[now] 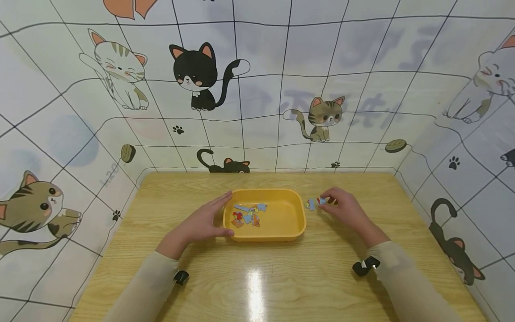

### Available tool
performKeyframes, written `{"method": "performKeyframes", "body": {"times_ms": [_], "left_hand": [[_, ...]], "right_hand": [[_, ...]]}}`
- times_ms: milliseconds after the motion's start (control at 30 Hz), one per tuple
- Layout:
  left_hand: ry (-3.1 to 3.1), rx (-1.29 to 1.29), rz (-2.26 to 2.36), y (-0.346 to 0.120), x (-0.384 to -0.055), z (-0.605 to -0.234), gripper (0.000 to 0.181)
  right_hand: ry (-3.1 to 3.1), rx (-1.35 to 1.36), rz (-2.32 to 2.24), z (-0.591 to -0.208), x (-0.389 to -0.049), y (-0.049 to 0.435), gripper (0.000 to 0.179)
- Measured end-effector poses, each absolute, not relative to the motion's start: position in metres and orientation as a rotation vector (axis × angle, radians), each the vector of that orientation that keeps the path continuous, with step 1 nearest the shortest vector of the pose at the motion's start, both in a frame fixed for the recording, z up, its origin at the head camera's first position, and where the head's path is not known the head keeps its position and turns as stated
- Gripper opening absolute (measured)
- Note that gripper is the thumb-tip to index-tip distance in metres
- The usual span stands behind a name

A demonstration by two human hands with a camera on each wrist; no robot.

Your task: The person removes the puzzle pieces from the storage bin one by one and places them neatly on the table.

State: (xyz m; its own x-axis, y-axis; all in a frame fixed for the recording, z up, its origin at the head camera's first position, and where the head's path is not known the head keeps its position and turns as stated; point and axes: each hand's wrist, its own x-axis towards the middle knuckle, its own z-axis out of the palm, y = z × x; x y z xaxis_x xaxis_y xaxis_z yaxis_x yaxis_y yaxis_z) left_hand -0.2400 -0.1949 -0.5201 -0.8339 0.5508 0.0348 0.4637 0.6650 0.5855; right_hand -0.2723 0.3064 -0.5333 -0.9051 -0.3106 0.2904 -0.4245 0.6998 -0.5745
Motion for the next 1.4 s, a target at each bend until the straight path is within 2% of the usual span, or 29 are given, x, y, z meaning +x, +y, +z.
{"method": "performKeyframes", "body": {"times_ms": [400, 733, 1400], "left_hand": [[2.715, 0.827, 0.916, -0.195, -0.24, -0.52, 0.12], [2.714, 0.835, 0.914, -0.196, -0.241, -0.522, 0.121], [2.708, 0.815, 0.916, -0.196, -0.239, -0.519, 0.121]], "right_hand": [[-2.88, 0.455, 1.007, -0.545, -0.272, 0.304, 0.026], [-2.909, 0.513, 0.775, -0.547, -0.277, 0.301, 0.027], [-2.947, 0.483, 0.905, -0.543, -0.275, 0.299, 0.031]]}}
